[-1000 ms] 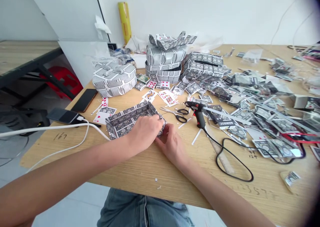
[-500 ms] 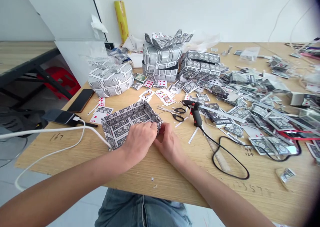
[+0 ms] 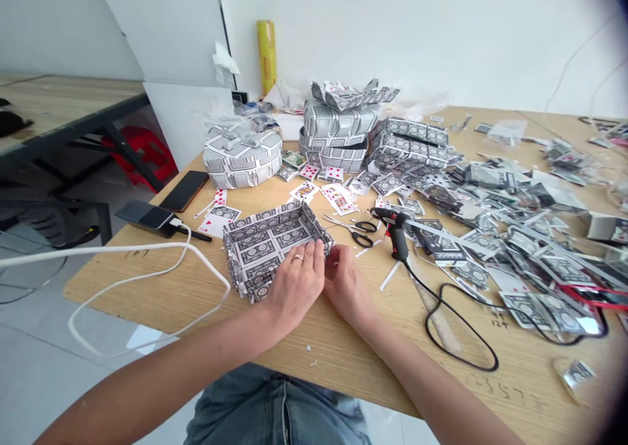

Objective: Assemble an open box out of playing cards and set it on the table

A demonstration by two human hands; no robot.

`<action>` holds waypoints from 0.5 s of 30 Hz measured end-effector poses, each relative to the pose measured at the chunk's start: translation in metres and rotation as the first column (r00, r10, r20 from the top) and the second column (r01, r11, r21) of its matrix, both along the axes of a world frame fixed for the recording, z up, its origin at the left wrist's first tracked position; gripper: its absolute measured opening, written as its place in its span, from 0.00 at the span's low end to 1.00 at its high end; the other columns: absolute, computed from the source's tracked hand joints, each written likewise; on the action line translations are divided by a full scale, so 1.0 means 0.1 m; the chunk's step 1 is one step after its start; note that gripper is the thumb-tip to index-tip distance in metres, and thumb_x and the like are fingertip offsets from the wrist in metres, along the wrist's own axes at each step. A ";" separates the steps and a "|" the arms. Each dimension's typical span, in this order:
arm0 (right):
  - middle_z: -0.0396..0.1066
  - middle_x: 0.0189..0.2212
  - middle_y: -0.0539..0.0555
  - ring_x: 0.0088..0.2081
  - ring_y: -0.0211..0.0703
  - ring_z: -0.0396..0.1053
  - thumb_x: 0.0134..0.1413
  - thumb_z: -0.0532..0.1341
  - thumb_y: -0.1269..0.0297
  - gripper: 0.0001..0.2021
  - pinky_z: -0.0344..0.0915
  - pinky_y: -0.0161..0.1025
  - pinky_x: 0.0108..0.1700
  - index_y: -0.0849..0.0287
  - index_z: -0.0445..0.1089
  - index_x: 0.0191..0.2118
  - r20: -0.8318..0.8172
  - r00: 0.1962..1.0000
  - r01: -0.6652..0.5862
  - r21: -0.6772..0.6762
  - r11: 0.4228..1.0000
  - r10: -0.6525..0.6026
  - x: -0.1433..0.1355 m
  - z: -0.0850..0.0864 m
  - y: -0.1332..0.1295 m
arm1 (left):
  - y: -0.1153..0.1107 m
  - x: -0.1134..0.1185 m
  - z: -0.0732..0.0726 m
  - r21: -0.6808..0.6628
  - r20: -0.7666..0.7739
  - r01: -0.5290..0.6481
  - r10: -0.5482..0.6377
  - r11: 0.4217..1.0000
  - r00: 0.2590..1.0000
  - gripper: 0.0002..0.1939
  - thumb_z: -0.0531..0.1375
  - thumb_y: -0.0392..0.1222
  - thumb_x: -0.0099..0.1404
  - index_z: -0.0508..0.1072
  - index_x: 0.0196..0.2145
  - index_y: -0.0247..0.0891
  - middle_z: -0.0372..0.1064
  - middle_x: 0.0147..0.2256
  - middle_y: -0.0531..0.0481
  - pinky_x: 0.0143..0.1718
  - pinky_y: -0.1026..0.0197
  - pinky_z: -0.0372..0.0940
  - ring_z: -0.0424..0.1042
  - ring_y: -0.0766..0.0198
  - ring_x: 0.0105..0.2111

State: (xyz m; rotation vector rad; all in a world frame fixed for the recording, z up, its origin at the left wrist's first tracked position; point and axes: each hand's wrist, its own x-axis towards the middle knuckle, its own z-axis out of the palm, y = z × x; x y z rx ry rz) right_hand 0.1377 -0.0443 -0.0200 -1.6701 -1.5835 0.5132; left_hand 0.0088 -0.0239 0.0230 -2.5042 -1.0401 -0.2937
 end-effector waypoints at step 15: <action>0.73 0.27 0.50 0.28 0.41 0.70 0.49 0.61 0.54 0.11 0.61 0.36 0.30 0.56 0.70 0.31 0.210 0.976 -0.008 -0.235 0.972 0.059 0.36 0.67 0.56 | -0.04 -0.04 -0.08 0.008 0.291 -0.129 0.121 0.992 0.949 0.13 0.52 0.28 0.67 0.71 0.47 0.27 0.72 0.30 0.45 0.33 0.61 0.68 0.74 0.64 0.29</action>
